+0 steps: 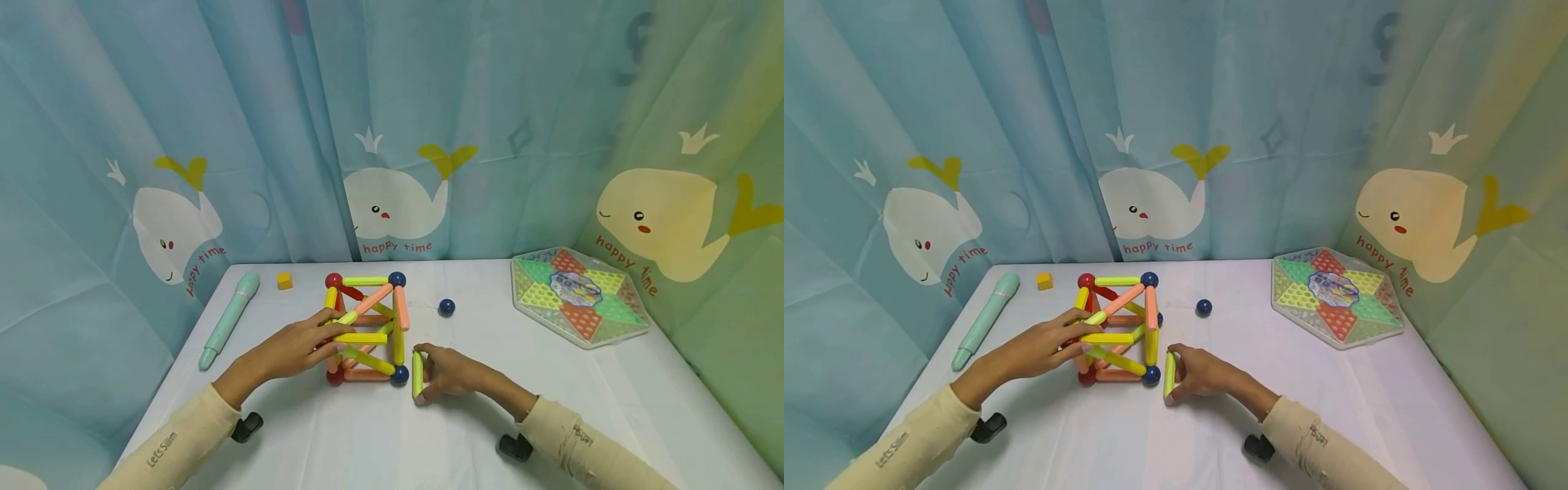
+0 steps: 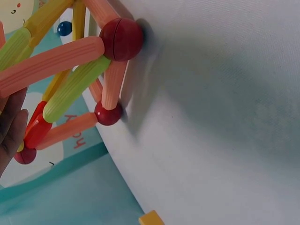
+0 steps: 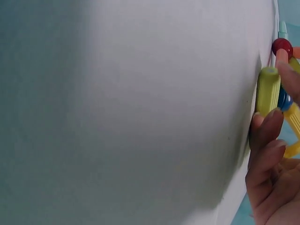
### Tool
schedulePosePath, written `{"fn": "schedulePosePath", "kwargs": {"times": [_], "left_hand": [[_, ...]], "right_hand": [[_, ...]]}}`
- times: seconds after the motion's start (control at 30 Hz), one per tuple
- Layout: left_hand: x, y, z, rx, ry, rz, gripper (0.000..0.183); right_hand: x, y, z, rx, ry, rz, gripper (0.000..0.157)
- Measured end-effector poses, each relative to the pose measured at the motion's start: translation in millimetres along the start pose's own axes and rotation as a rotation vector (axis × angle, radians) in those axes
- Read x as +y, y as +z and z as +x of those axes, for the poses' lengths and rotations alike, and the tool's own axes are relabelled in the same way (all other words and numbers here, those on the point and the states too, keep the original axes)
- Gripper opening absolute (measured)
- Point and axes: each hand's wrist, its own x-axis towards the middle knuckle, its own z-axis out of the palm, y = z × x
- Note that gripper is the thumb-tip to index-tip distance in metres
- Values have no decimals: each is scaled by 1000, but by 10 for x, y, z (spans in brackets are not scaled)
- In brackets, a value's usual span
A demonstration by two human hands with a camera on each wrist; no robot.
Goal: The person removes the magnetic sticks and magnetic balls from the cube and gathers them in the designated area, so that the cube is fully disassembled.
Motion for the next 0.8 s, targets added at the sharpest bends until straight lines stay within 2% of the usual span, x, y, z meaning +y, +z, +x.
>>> {"fn": "schedulePosePath", "kwargs": {"times": [0.1,0.2,0.33,0.5,0.63,0.8], "left_hand": [[-2,0,-1,-3,1,5,39],[-3,3,2,-4,1,9,39],[-10,6,6,2,7,14,39],[-22,5,5,5,4,12,40],[-23,5,5,2,2,-9,39],[-12,13,6,-11,-12,-30,39]], "right_hand": [[40,-60,-23,-12,-52,0,93],[89,-181,-47,9,-110,21,77],[79,-394,-51,113,-172,109,51],[-81,-586,12,279,-201,198,36],[-214,-636,106,370,-203,216,35],[-330,-624,219,419,-171,265,49]]}}
